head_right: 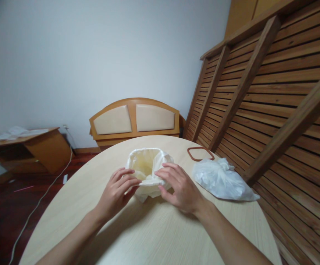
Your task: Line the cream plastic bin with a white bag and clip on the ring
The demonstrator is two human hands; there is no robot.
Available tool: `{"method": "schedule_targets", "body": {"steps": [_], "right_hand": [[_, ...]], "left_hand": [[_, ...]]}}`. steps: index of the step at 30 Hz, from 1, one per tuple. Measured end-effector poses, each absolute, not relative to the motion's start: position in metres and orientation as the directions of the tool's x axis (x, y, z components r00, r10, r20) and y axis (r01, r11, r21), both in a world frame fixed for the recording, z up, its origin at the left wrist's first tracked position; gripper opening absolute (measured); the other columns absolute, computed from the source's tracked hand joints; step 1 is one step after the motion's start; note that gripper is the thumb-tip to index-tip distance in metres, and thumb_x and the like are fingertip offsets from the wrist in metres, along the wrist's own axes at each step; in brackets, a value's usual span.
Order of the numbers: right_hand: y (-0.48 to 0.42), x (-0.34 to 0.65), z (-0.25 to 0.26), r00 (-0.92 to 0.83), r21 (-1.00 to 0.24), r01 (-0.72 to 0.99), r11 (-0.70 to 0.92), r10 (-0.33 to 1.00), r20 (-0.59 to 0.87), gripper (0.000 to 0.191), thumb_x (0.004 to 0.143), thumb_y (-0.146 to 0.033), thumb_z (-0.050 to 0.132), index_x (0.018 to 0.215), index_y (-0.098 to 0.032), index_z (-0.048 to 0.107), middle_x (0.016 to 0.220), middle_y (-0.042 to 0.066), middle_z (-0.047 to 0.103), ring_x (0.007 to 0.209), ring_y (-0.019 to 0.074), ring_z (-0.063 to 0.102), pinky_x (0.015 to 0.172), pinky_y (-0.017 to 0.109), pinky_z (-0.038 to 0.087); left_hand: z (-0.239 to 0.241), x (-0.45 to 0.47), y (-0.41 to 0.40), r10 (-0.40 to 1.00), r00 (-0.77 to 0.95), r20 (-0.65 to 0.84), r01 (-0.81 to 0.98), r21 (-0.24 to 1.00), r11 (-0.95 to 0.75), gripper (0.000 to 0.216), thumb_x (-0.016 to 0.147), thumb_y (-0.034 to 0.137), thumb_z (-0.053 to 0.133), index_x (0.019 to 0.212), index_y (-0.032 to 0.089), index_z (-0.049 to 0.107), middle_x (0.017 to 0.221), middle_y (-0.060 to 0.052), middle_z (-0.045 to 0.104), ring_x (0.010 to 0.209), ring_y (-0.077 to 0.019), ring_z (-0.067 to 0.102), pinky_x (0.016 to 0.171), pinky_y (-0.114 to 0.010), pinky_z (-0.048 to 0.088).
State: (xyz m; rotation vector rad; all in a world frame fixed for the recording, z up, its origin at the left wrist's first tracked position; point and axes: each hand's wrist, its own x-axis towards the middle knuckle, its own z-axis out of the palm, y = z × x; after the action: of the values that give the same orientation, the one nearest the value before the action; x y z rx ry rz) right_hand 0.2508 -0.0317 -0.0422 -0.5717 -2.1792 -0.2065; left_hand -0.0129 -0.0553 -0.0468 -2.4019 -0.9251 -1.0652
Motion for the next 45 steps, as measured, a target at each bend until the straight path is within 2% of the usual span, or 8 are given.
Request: {"method": "schedule_targets", "body": {"steps": [7,16,21,26,32,35,39,45], "right_hand": [[-0.026,0.256,-0.042,-0.581,0.021,0.460,0.888,0.283,0.763,0.015,0.092,-0.014,0.062,0.105,-0.021,0.065,0.113,0.008,0.071,0.121,0.0260,0.058,0.097,0.046,0.055],[-0.024,0.249,-0.051,-0.442,-0.117,0.504,0.856,0.372,0.816,0.032,0.093,-0.013,0.061,0.124,-0.023,0.059,0.125,0.012,0.064,0.120,0.0265,0.059,0.101,0.049,0.053],[-0.019,0.250,-0.059,-0.429,-0.197,0.509,0.838,0.446,0.786,0.045,0.096,-0.014,0.057,0.139,-0.026,0.051,0.137,0.011,0.059,0.128,0.0252,0.056,0.107,0.049,0.050],[-0.017,0.251,-0.067,-0.438,-0.288,0.510,0.811,0.533,0.725,0.057,0.098,-0.020,0.056,0.152,-0.028,0.037,0.153,0.010,0.047,0.142,0.0238,0.044,0.117,0.049,0.041],[-0.017,0.250,-0.070,-0.482,-0.302,0.517,0.801,0.564,0.670,0.071,0.099,-0.024,0.053,0.160,-0.028,0.017,0.166,0.010,0.025,0.152,0.0249,0.027,0.121,0.050,0.034],[-0.018,0.249,-0.067,-0.417,-0.283,0.535,0.796,0.540,0.732,0.059,0.098,-0.023,0.055,0.153,-0.027,0.034,0.159,0.012,0.037,0.146,0.0257,0.037,0.118,0.049,0.038],[-0.018,0.250,-0.063,-0.284,-0.335,0.540,0.772,0.542,0.791,0.028,0.096,-0.022,0.058,0.124,-0.023,0.055,0.120,0.010,0.064,0.117,0.0238,0.061,0.102,0.042,0.050],[-0.019,0.252,-0.064,-0.591,-0.299,0.545,0.784,0.611,0.527,0.008,0.095,-0.020,0.059,0.096,-0.021,0.066,0.095,0.005,0.069,0.094,0.0218,0.065,0.086,0.037,0.052]], "left_hand": [[-0.046,-0.014,-0.054,0.404,0.493,0.771,0.630,0.004,-0.777,0.013,0.096,0.012,0.057,0.106,0.019,0.062,0.095,-0.006,0.073,0.111,-0.0225,0.062,0.094,-0.037,0.054],[-0.045,-0.012,-0.051,0.393,0.441,0.807,0.620,0.043,-0.784,0.017,0.094,0.011,0.060,0.109,0.019,0.061,0.096,-0.006,0.072,0.111,-0.0232,0.060,0.095,-0.039,0.055],[-0.050,-0.013,-0.048,0.452,0.424,0.785,0.644,0.089,-0.760,0.028,0.095,0.012,0.059,0.122,0.020,0.057,0.121,-0.011,0.067,0.129,-0.0250,0.053,0.106,-0.044,0.051],[-0.059,-0.013,-0.047,0.553,0.391,0.735,0.688,0.166,-0.707,0.050,0.097,0.015,0.053,0.145,0.024,0.041,0.155,-0.016,0.042,0.150,-0.0286,0.031,0.116,-0.053,0.041],[-0.064,-0.010,-0.048,0.597,0.359,0.718,0.699,0.217,-0.682,0.058,0.099,0.017,0.050,0.153,0.026,0.030,0.162,-0.016,0.031,0.153,-0.0290,0.025,0.118,-0.054,0.037],[-0.065,-0.012,-0.046,0.581,0.274,0.766,0.705,0.252,-0.663,0.048,0.100,0.014,0.047,0.146,0.026,0.041,0.152,-0.014,0.047,0.144,-0.0249,0.042,0.115,-0.049,0.043],[-0.064,-0.016,-0.042,0.544,0.223,0.809,0.718,0.241,-0.653,0.040,0.099,0.013,0.050,0.137,0.027,0.050,0.135,-0.011,0.061,0.127,-0.0217,0.058,0.106,-0.043,0.052],[-0.069,-0.017,-0.039,0.531,0.246,0.811,0.758,0.181,-0.627,0.046,0.096,0.017,0.057,0.140,0.028,0.047,0.134,-0.011,0.061,0.123,-0.0238,0.061,0.100,-0.042,0.057]]}}
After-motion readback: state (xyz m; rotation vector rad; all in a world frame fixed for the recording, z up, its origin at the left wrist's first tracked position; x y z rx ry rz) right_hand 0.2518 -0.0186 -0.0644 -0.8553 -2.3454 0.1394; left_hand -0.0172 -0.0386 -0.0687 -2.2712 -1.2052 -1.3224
